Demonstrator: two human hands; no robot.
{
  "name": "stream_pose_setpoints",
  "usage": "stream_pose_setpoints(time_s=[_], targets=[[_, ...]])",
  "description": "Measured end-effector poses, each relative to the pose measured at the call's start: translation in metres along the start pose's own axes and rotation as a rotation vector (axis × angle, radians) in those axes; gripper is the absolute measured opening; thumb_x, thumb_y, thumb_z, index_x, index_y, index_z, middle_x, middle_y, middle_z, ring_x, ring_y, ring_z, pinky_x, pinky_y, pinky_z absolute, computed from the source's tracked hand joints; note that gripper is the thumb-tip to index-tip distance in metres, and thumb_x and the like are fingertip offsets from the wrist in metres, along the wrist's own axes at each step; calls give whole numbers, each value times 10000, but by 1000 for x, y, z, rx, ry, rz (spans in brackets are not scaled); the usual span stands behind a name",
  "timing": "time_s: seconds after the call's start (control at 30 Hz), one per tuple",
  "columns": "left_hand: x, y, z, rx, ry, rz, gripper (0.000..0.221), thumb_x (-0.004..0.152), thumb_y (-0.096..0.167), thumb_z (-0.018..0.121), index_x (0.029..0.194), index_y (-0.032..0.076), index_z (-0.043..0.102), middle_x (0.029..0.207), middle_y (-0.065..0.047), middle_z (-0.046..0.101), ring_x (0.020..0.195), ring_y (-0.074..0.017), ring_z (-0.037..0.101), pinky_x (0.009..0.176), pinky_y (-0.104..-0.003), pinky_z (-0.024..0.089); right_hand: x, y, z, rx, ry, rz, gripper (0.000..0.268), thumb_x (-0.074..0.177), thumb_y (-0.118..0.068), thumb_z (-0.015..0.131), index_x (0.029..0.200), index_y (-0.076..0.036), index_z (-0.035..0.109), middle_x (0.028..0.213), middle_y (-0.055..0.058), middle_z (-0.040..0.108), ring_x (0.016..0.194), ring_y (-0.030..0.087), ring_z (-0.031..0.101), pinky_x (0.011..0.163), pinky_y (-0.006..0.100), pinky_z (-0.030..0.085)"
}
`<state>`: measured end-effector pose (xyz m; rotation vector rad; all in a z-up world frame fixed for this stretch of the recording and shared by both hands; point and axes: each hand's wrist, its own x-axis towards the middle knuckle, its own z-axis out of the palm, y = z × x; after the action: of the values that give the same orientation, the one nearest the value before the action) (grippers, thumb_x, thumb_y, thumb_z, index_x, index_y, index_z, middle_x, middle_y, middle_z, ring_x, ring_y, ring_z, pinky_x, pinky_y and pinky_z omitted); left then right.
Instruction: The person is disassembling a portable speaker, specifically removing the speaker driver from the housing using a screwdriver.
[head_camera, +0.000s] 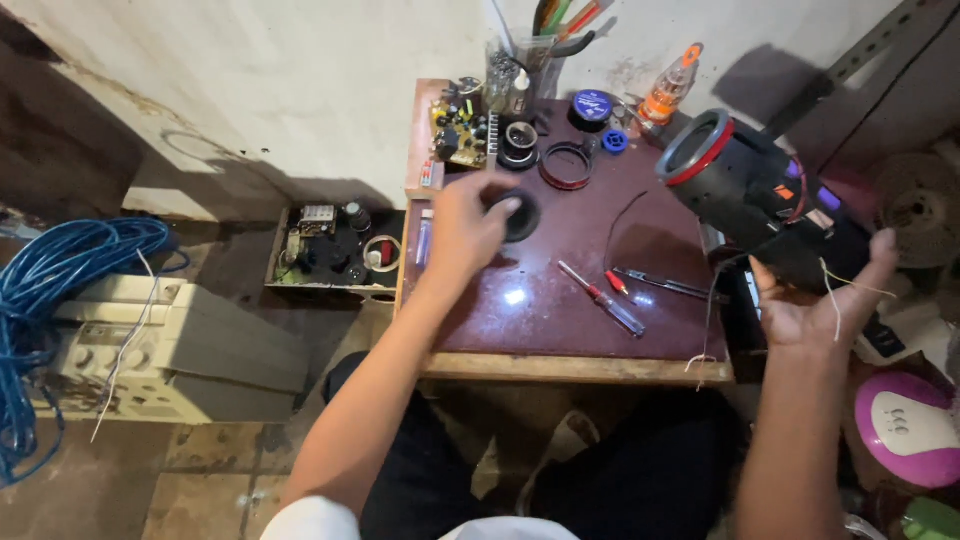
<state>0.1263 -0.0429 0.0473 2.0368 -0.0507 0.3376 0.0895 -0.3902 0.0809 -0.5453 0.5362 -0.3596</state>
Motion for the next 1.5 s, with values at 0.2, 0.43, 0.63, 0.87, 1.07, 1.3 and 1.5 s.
stream_pose_setpoints(time_s=[0.2,0.43,0.63,0.87,1.07,1.3,1.5], targets=[[89,-14,100,98,42,43,319,801,60,677,1090,170,756,1029,-153,785,1004,-418,698,856,-468,521,25,-4,-29,-208,-8,-5,583,648,-583,767,1076,-188,763,959,23,815,825,227,800,562,391,663],[103,-37,145,317,11,282,331,649,-95,661,963,1,625,908,-242,647,853,-506,649,695,-559,519,22,3,-26,-190,0,-18,634,604,-553,811,1124,-198,736,1023,26,800,934,218,794,651,397,681],[62,-6,100,223,150,627,393,820,-128,564,1190,-87,692,1196,-288,664,1111,-460,632,945,-559,537,19,22,-16,-241,-101,73,540,719,-581,762,1094,-193,742,944,21,788,811,249,776,576,422,660],[-30,17,38,-874,-209,167,1000,879,495,783,1634,96,263,1614,-241,384,1502,-341,353,1256,-503,287,0,57,13,-126,-101,239,425,762,-408,866,986,-86,704,1010,131,777,899,378,779,745,664,641],[-57,12,32,-639,76,214,1276,599,343,1020,1622,97,299,1585,-192,443,1455,-280,428,1269,-492,308,-14,109,29,-266,-231,470,463,787,-486,820,992,-95,680,971,149,767,847,370,768,729,652,637],[-61,22,-5,-568,373,548,1040,603,215,1004,1418,-82,429,1314,-297,623,1274,-404,609,1140,-565,456,-12,155,13,-291,-557,959,714,858,-712,621,1125,-54,693,1026,264,754,827,488,746,639,762,568],[-67,74,-19,-452,513,531,911,489,297,1024,1221,-45,603,1099,-225,667,996,-362,675,966,-495,533,-23,147,12,-255,-662,1111,751,921,-693,587,1210,-4,661,848,134,738,862,512,736,765,864,466]])
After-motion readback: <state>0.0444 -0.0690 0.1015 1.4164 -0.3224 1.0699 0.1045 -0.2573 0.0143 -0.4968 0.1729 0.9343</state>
